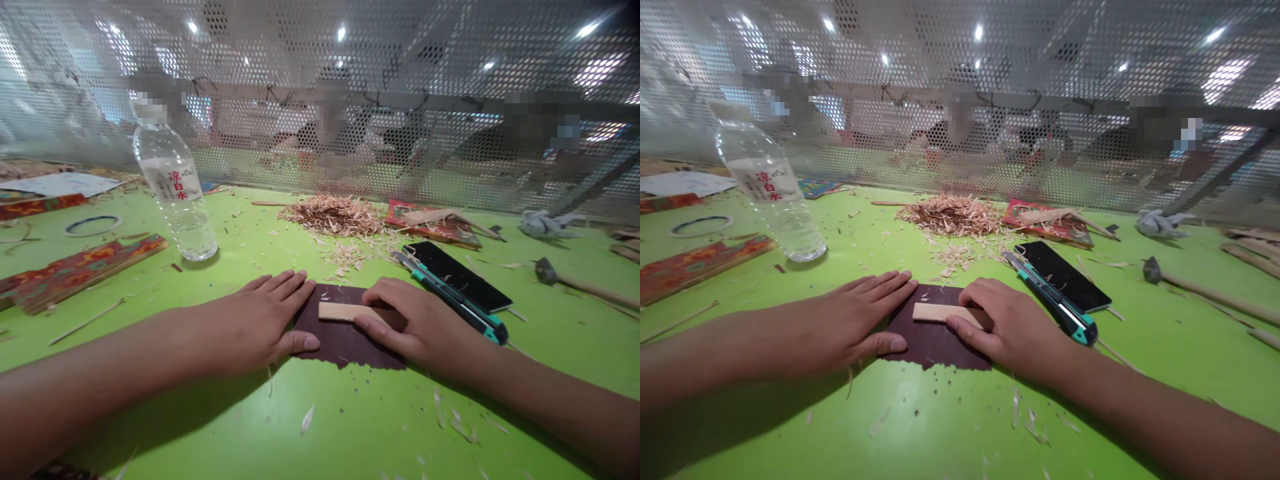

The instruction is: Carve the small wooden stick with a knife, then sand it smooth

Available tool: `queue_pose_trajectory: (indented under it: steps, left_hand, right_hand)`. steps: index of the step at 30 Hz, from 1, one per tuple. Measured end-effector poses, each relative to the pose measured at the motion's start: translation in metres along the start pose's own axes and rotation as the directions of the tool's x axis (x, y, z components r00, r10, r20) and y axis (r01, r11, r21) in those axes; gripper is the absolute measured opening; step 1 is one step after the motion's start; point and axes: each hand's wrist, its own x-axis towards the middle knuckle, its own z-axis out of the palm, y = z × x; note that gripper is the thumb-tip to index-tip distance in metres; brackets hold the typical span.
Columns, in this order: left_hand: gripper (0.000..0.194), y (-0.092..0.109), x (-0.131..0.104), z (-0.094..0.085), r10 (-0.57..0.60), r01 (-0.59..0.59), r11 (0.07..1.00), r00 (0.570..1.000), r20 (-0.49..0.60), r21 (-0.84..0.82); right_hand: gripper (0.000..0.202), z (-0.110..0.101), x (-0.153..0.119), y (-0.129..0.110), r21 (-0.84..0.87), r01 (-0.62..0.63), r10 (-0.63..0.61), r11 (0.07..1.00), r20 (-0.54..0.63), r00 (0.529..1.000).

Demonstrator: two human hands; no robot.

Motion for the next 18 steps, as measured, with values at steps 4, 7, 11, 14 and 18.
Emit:
queue_pose_trajectory:
  steps: [4, 7, 11, 14, 18]
  left_hand:
    - [0.082, 0.0002, -0.0001, 0.0000, 0.009, -0.009, 1.000, 1.000, -0.015, 0.003]
    - [0.082, 0.0001, -0.0004, -0.0004, 0.006, -0.006, 1.000, 1.000, -0.008, -0.002]
    - [0.082, -0.0008, -0.0002, 0.0003, 0.002, -0.003, 1.000, 1.000, -0.016, -0.025]
    - [0.083, -0.0017, 0.0003, 0.0018, -0.003, 0.002, 0.999, 1.000, -0.014, -0.038]
    - [0.082, -0.0013, 0.0011, 0.0021, 0.002, -0.004, 0.999, 1.000, -0.029, -0.037]
  right_hand:
    - [0.023, -0.0007, -0.0004, -0.0006, -0.001, 0.004, -0.004, 1.000, -0.005, 1.000]
    - [0.022, -0.0008, -0.0005, -0.0008, 0.002, 0.004, -0.004, 1.000, -0.008, 1.000]
    - [0.024, -0.0003, 0.0002, -0.0004, 0.006, 0.001, -0.001, 1.000, 0.001, 1.000]
    - [0.025, -0.0005, 0.0006, -0.0004, 0.013, -0.005, 0.004, 1.000, 0.006, 1.000]
    - [0.025, -0.0012, 0.0000, -0.0005, 0.022, -0.006, 0.006, 1.000, 0.010, 1.000]
